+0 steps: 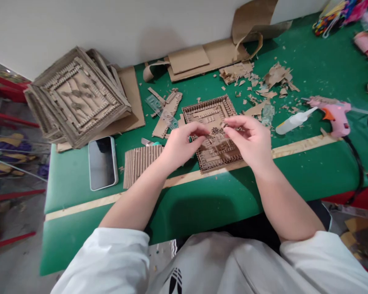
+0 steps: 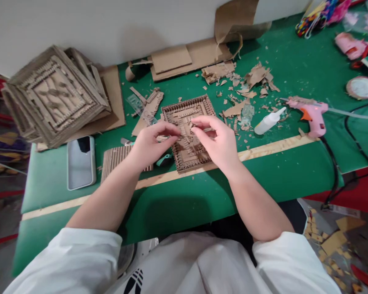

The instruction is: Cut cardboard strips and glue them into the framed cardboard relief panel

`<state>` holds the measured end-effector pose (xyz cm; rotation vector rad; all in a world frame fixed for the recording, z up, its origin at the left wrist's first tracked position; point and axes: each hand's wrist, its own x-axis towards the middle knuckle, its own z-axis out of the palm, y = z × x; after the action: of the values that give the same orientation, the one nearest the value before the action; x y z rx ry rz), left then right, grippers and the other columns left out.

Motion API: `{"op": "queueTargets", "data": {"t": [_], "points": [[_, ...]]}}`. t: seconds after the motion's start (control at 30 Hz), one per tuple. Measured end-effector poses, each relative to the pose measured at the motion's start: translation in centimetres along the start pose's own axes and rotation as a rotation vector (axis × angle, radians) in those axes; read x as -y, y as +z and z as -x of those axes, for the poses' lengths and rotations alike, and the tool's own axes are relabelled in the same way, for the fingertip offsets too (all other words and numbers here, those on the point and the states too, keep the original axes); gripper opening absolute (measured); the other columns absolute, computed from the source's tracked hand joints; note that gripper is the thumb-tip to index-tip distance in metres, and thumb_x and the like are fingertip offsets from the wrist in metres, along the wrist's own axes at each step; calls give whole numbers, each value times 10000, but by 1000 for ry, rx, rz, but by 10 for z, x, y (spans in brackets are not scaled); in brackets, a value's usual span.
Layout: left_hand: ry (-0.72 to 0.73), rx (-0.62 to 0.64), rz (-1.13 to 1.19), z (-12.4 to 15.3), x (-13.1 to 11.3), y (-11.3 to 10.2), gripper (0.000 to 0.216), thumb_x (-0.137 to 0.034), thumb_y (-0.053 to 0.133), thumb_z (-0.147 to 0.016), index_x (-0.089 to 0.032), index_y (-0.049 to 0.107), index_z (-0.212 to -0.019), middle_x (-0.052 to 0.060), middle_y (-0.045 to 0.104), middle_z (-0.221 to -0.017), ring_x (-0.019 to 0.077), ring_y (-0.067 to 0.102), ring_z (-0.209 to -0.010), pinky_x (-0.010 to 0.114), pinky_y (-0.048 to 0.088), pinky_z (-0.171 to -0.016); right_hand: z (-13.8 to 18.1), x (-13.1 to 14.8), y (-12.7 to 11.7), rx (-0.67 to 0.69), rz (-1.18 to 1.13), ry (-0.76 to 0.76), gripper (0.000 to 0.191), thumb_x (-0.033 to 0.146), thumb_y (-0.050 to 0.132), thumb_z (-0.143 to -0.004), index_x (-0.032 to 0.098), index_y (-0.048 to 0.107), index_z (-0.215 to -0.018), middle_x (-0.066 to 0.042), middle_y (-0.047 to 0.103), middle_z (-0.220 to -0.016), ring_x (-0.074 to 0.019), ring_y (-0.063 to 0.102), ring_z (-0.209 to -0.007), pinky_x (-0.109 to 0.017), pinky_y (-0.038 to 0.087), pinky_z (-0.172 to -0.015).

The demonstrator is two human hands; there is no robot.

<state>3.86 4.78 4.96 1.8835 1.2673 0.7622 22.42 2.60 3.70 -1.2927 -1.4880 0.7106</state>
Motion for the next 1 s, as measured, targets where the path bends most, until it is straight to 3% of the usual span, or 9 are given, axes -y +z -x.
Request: {"op": "queueTargets", "data": {"t": [0.1,0.3,0.53,0.7,1.0], "points": [[-20,149,-200,-4,2,-10,169,-138,573,-805,-209,690,-904,-2,716,-929,173,643,-912,286,501,-818,-1,-2,-1,32,13,7,225,281,572,-836,233,689,-1022,-5,660,-992,-60,634,-809,-181,569,-715],[103,263,-377,-9,12,-8,156,-170,587,-834,-184,719,-916,25,728,-875,196,615,-890,320,466,-848,-1,1,1,84,69,62,166,254,643,-778,214,715,-922,6,685,-879,-68,644,-768,-182,569,-712],[230,262,-424,-10,27,4,182,-116,590,-816,-201,728,-898,21,724,-822,189,600,-852,326,455,-835,-1,0,3,96,98,52,150,279,665,-767,197,715,-883,10,684,-820,-59,634,-714,-172,551,-688],[307,210,-474,-8,32,6,211,-123,545,-840,-209,731,-888,37,700,-887,201,583,-884,358,432,-827,-1,-1,3,147,213,-54,117,267,647,-788,200,707,-862,-4,673,-883,-70,610,-752,-191,517,-660],[253,137,-541,-8,26,-4,299,-119,458,-856,-212,722,-960,50,691,-911,204,561,-892,385,422,-844,-1,-13,4,459,529,-262,190,366,650,-785,195,709,-843,-40,635,-863,-162,489,-917,-309,439,-817]]}}
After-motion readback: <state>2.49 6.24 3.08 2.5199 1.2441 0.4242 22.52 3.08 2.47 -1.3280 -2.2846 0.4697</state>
